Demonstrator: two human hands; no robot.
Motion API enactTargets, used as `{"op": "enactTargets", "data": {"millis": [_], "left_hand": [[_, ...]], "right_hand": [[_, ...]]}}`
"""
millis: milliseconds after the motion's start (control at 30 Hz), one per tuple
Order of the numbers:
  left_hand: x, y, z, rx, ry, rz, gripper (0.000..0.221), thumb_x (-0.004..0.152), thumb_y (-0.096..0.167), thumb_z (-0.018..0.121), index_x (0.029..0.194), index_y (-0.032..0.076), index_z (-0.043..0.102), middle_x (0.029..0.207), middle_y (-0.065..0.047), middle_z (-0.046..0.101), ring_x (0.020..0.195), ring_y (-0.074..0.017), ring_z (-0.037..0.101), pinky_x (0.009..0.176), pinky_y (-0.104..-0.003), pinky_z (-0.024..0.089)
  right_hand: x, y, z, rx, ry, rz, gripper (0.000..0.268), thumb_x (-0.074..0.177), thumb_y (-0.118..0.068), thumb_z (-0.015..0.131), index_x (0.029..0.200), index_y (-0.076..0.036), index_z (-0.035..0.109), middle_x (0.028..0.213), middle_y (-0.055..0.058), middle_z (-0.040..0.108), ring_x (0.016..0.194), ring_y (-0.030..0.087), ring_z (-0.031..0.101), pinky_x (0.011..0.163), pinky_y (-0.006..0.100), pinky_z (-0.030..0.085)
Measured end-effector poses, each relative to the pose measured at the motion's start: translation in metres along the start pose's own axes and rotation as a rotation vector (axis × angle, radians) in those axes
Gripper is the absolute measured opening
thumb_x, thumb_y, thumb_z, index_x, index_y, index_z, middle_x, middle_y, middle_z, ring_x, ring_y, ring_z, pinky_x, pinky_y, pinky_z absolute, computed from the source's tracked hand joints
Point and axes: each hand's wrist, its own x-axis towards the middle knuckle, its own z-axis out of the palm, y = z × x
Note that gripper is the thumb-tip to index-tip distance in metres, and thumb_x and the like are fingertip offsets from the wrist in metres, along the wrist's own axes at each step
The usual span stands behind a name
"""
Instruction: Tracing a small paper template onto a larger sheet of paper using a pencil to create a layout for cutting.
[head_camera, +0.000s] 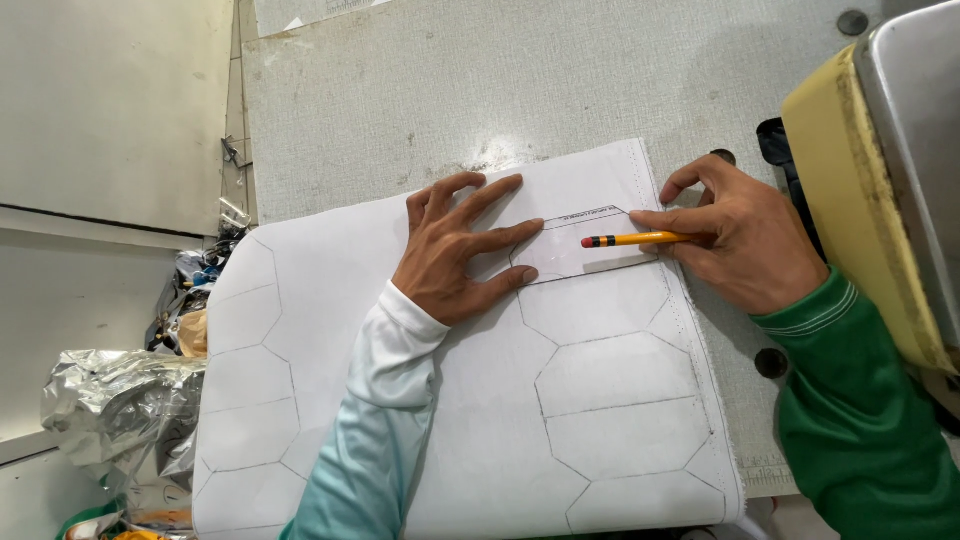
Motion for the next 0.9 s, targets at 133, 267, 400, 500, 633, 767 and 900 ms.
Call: {"op": "enactTargets", "data": {"millis": [133, 267, 400, 500, 633, 767, 900], "left_hand": [[0.0004, 0.0007, -0.0002, 0.015, -0.007, -0.009, 0.039, 0.090, 0.053, 0.072, 0.124, 0.035, 0.075, 0.151, -0.002, 0.056, 0.138, -0.0326, 0.044, 0.106, -0.049, 0.027], [0.0005, 0.0003, -0.0005, 0.014, -0.003, -0.002, 0.037, 0.091, 0.053, 0.070, 0.123, 0.035, 0.075, 0.150, -0.003, 0.057, 0.138, -0.0339, 0.044, 0.106, -0.049, 0.027], [-0.0015, -0.0002, -0.0016, 0.000, -0.002, -0.001, 0.037, 0.095, 0.053, 0.065, 0.126, 0.034, 0.074, 0.151, -0.004, 0.056, 0.138, -0.0345, 0.044, 0.108, -0.049, 0.027], [-0.0019, 0.0003, -0.0015, -0.014, -0.006, -0.009, 0.036, 0.095, 0.051, 0.063, 0.126, 0.034, 0.074, 0.151, -0.004, 0.056, 0.139, -0.0348, 0.043, 0.110, -0.048, 0.026], [-0.0014, -0.0003, -0.0007, -0.016, 0.000, -0.010, 0.037, 0.092, 0.053, 0.068, 0.124, 0.035, 0.074, 0.150, -0.003, 0.056, 0.139, -0.0341, 0.043, 0.110, -0.049, 0.026], [-0.0010, -0.0020, 0.0002, -0.018, -0.013, -0.015, 0.039, 0.091, 0.054, 0.068, 0.124, 0.035, 0.075, 0.150, -0.002, 0.056, 0.139, -0.0343, 0.042, 0.109, -0.050, 0.027], [-0.0009, -0.0015, 0.0001, -0.015, -0.006, -0.016, 0.038, 0.091, 0.055, 0.068, 0.123, 0.036, 0.075, 0.149, -0.001, 0.057, 0.139, -0.0339, 0.043, 0.109, -0.049, 0.027]], "right_hand": [[-0.0002, 0.0013, 0.0007, -0.011, 0.009, -0.018, 0.036, 0.082, -0.017, 0.086, 0.117, -0.025, 0.080, 0.115, 0.007, 0.063, 0.064, 0.017, 0.058, 0.057, 0.030, 0.054], [-0.0017, 0.0036, 0.0008, -0.018, -0.002, -0.027, 0.037, 0.083, -0.017, 0.086, 0.118, -0.027, 0.080, 0.117, 0.008, 0.063, 0.067, 0.018, 0.059, 0.057, 0.031, 0.053], [-0.0016, 0.0035, 0.0007, -0.014, -0.007, -0.024, 0.034, 0.085, -0.018, 0.084, 0.118, -0.026, 0.080, 0.117, 0.008, 0.063, 0.065, 0.018, 0.060, 0.058, 0.032, 0.053], [-0.0025, 0.0040, 0.0015, -0.009, -0.008, -0.016, 0.033, 0.085, -0.017, 0.085, 0.117, -0.025, 0.080, 0.117, 0.008, 0.063, 0.066, 0.019, 0.060, 0.059, 0.032, 0.053], [-0.0020, 0.0027, 0.0011, 0.001, 0.002, -0.012, 0.033, 0.084, -0.017, 0.086, 0.115, -0.024, 0.081, 0.117, 0.009, 0.063, 0.066, 0.018, 0.059, 0.059, 0.031, 0.053], [-0.0026, 0.0059, 0.0027, -0.018, -0.003, -0.017, 0.034, 0.084, -0.018, 0.086, 0.117, -0.025, 0.080, 0.118, 0.009, 0.063, 0.066, 0.019, 0.060, 0.058, 0.032, 0.053], [-0.0033, 0.0078, 0.0035, -0.018, -0.008, -0.015, 0.034, 0.084, -0.018, 0.085, 0.117, -0.025, 0.080, 0.118, 0.009, 0.063, 0.065, 0.018, 0.060, 0.058, 0.032, 0.054]]}}
